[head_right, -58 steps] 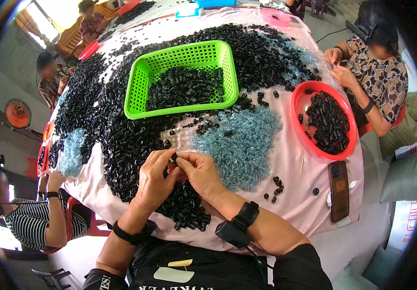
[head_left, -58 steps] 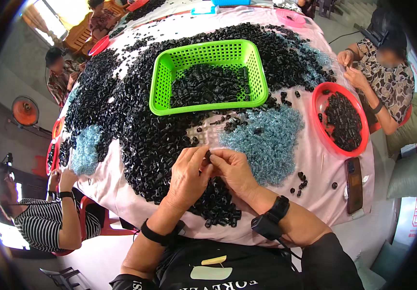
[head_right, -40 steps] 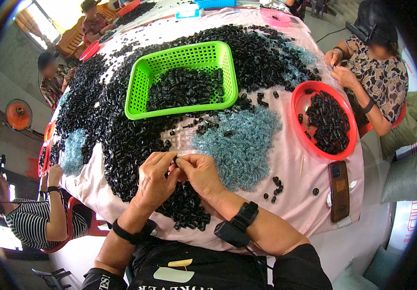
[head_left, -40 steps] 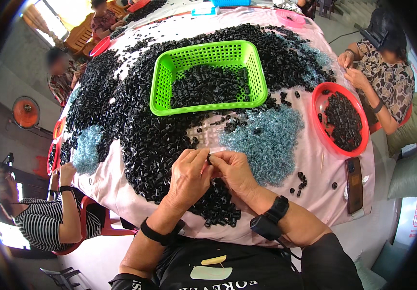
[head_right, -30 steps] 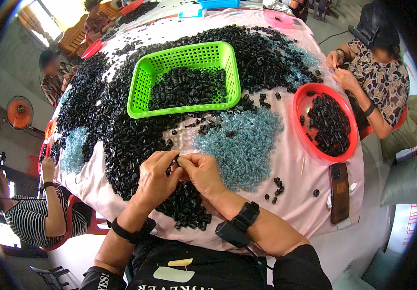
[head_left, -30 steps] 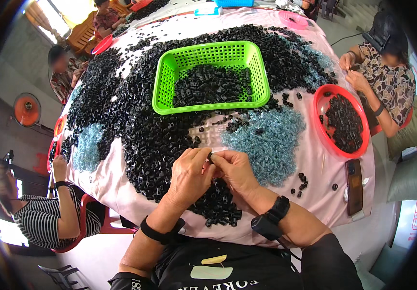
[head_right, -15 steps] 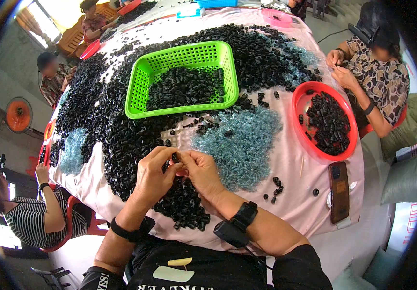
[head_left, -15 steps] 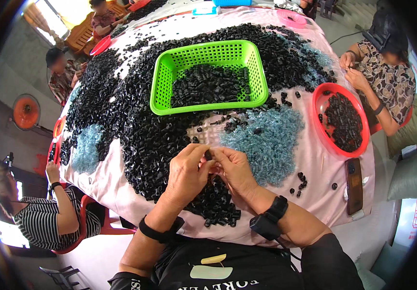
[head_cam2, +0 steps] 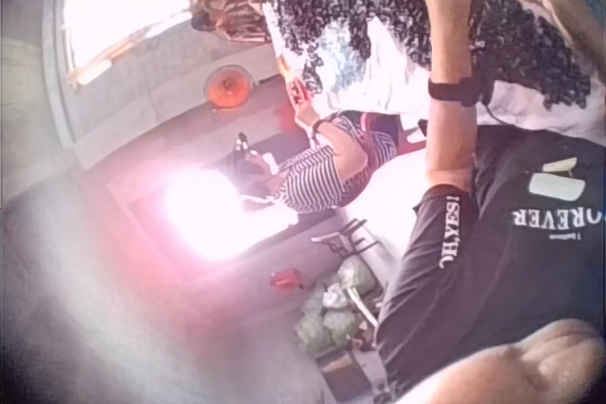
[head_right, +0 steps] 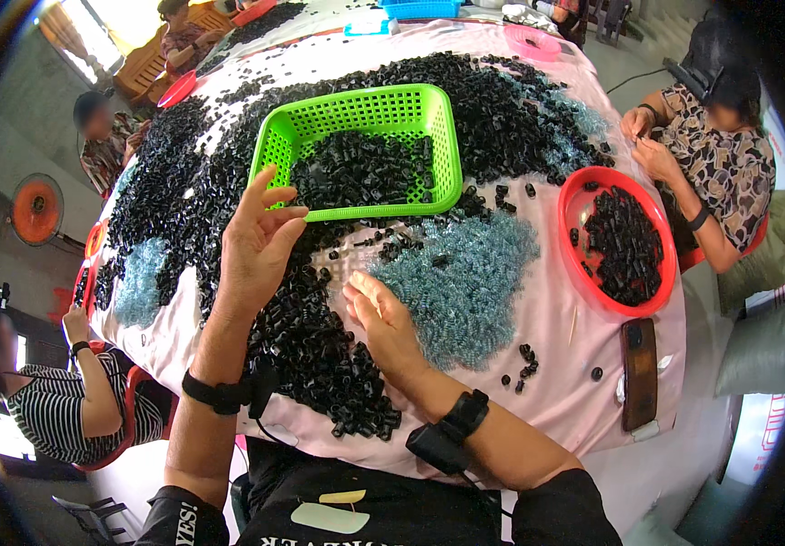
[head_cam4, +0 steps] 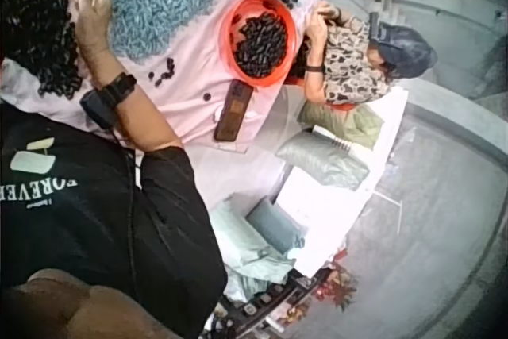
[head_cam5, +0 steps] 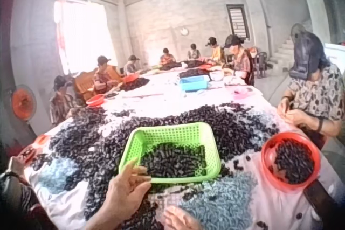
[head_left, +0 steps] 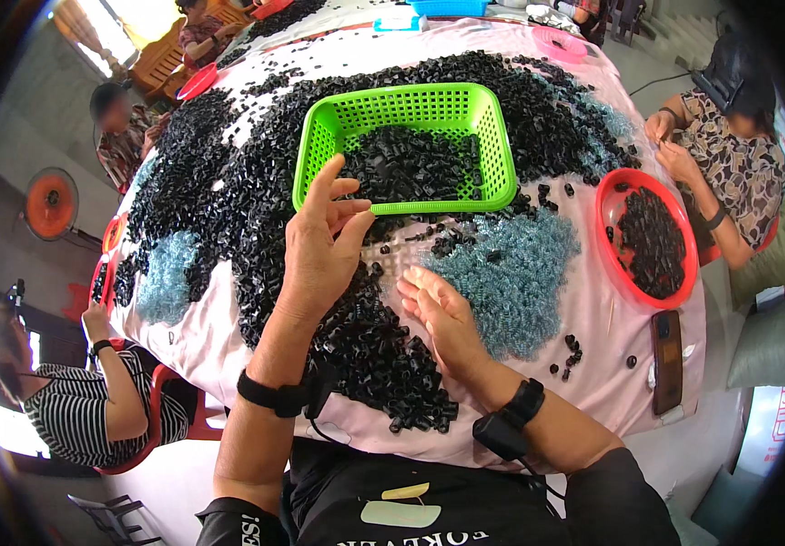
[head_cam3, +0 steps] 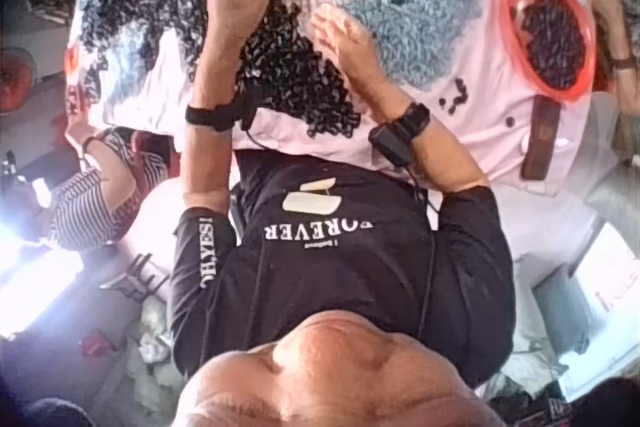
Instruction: Sorting and assembling small black components on a table in a manufacturing environment.
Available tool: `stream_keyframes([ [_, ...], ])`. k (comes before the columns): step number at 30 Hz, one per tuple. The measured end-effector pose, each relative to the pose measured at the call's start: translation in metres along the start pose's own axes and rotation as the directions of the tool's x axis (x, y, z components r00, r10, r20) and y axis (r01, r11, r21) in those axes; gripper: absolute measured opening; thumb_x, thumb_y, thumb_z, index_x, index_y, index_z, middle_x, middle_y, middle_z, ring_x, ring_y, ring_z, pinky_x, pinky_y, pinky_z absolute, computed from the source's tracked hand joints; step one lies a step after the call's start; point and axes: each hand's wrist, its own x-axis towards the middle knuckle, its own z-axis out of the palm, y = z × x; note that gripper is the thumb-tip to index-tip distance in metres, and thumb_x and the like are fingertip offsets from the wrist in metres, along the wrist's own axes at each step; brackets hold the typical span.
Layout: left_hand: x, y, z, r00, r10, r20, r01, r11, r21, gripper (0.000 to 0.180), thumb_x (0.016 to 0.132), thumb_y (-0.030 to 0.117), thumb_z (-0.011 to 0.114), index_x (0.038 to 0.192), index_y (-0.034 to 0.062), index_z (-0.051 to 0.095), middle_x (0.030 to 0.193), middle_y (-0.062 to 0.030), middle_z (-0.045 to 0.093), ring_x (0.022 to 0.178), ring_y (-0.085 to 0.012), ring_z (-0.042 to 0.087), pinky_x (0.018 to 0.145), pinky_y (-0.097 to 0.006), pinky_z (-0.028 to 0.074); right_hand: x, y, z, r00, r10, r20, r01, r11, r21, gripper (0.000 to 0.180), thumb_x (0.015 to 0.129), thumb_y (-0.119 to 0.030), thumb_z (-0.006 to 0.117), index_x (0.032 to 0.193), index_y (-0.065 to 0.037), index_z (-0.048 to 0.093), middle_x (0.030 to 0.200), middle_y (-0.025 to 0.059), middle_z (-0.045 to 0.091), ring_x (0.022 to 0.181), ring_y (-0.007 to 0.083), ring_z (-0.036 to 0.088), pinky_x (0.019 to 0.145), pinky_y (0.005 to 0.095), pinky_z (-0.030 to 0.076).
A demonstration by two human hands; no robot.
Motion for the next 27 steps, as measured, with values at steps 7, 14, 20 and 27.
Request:
stream_keyframes([
  [7, -0.018, -0.052, -0.019, 0.879, 0.077, 0.470, -0.329, 0.812, 0.481, 0.016, 0.086, 0.000, 0.063, 0.098, -0.0010, 0.073, 0.094, -0.0163, 0.072, 0.085, -0.0342, 0.071, 0.076, -0.039, 0.056, 0.003, 0.008, -0.004, 0.995, -0.096, 0.034, 0.098, 0.993, -0.067, 0.056, 0.108, -0.025, 0.049, 0.152, 0.006, 0.033, 0.154, 0.0200, 0.042, 0.144, 0.0253, 0.041, 0.119, 0.0371, 0.033],
  [14, -0.017, -0.063, -0.003, 0.830, -0.136, 0.540, -0.326, 0.667, 0.670, 0.024, 0.081, -0.001, 0.060, 0.100, -0.0005, 0.075, 0.098, -0.0183, 0.072, 0.094, -0.0372, 0.069, 0.086, -0.043, 0.055, 0.005, 0.009, -0.006, 0.996, -0.074, 0.039, 0.075, 0.997, -0.013, 0.054, 0.109, -0.024, 0.048, 0.152, 0.005, 0.033, 0.153, 0.0177, 0.044, 0.144, 0.0237, 0.041, 0.117, 0.0353, 0.036],
  [20, -0.018, -0.065, 0.000, 0.840, -0.180, 0.512, -0.304, 0.627, 0.718, 0.016, 0.082, 0.001, 0.061, 0.093, 0.0012, 0.073, 0.093, -0.0179, 0.067, 0.090, -0.0390, 0.067, 0.081, -0.046, 0.054, 0.008, 0.011, -0.008, 0.997, -0.060, 0.058, 0.059, 0.998, 0.016, 0.054, 0.109, -0.022, 0.048, 0.153, 0.004, 0.032, 0.151, 0.0151, 0.046, 0.140, 0.0213, 0.046, 0.113, 0.0333, 0.039],
  [27, -0.024, -0.074, -0.017, 0.832, -0.095, 0.546, -0.358, 0.659, 0.661, 0.010, 0.084, 0.003, 0.061, 0.089, 0.0018, 0.070, 0.091, -0.0179, 0.066, 0.087, -0.0404, 0.066, 0.078, -0.046, 0.053, 0.008, 0.009, -0.008, 0.996, -0.072, 0.050, 0.073, 0.997, -0.020, 0.049, 0.109, -0.020, 0.047, 0.152, 0.001, 0.035, 0.149, 0.0120, 0.048, 0.137, 0.0206, 0.048, 0.110, 0.0324, 0.041],
])
